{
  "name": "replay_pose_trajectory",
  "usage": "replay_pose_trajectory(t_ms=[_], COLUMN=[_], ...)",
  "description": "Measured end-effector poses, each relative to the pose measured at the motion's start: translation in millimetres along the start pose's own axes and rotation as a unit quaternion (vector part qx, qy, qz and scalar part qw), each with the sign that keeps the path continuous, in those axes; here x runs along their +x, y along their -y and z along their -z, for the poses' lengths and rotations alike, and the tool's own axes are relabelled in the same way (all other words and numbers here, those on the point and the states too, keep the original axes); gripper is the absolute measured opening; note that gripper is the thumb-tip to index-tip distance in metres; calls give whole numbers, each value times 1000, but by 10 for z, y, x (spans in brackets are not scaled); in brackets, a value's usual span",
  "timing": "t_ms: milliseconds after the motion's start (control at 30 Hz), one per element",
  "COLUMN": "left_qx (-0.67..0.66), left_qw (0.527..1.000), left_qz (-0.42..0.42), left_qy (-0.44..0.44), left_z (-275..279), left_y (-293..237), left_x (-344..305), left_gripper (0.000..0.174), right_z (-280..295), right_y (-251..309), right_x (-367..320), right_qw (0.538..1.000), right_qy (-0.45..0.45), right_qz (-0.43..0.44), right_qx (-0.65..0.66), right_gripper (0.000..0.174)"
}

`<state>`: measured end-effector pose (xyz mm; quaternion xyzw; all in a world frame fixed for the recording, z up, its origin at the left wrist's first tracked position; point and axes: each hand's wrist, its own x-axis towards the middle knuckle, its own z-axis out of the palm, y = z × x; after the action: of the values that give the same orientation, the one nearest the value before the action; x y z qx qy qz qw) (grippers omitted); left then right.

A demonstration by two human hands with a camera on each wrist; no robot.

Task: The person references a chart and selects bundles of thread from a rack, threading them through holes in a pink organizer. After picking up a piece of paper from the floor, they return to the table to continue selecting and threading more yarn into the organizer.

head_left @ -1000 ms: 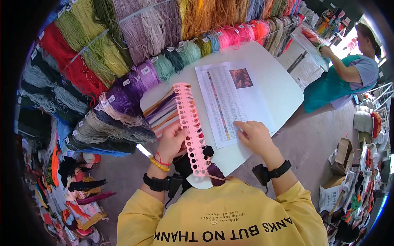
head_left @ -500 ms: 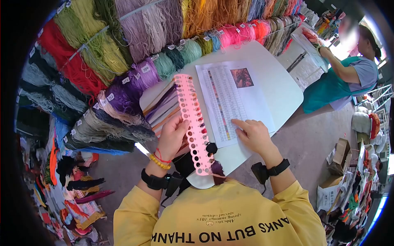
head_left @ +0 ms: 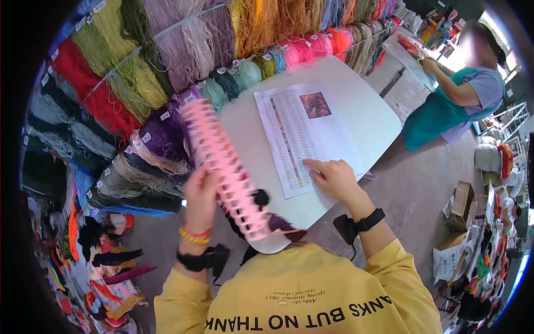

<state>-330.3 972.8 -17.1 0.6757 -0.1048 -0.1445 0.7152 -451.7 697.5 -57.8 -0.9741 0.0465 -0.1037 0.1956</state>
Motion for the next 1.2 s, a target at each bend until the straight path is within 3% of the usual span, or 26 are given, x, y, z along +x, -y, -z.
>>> replay_pose_trajectory(t_ms=[133, 200, 267, 300, 467, 600, 667, 733, 800, 967, 1067, 1133, 1167, 1200], left_qx=[27, -30, -75, -76, -79, -91, -86, -110, -102, -96, -44, 17, 112, 106], left_qw=[992, 986, 986, 984, 996, 996, 996, 992, 994, 993, 995, 994, 986, 986], left_qz=[-67, -89, -102, -98, -40, -1, -8, 44, 43, 56, 50, 56, 61, 62], left_qy=[-102, -138, -105, -125, -18, 17, 13, 34, 27, -44, -71, -90, -105, -114], left_z=[803, 1018, 1169, 1118, 659, 85, -153, -340, -542, -1282, -1673, -1881, -1840, -1834], left_y=[-530, -767, -903, -909, -597, -343, -221, -172, -49, 117, 322, 437, 615, 657], left_x=[-282, -413, -461, -450, -270, -149, -67, -12, 92, 311, 463, 585, 660, 674], left_gripper=[23, 25, 26, 25, 23, 22, 21, 19, 16, 15, 16, 16, 18, 18], right_z=[49, 41, 13, 21, 61, 78, 113, 162, 216, 462, 522, 656, 710, 749], right_y=[65, 69, 58, 53, 66, -5, -96, -223, -380, -825, -1132, -1272, -1343, -1426], right_x=[1, 3, -1, 9, 42, 51, 78, 110, 175, 390, 479, 568, 631, 732], right_qw=[999, 999, 999, 999, 997, 997, 998, 998, 996, 982, 977, 961, 947, 944], right_qy=[15, 23, 26, 29, 39, 50, 58, 59, 54, 152, 129, 184, 213, 202], right_qz=[-26, -40, -44, -44, -63, -56, -19, 20, 61, 111, 163, 138, 128, 119], right_qx=[-15, -12, -8, -8, 23, 21, 24, 31, 43, 5, 41, 151, 203, 231], right_gripper=[26, 26, 26, 26, 26, 25, 24, 23, 21, 26, 24, 22, 22, 21])
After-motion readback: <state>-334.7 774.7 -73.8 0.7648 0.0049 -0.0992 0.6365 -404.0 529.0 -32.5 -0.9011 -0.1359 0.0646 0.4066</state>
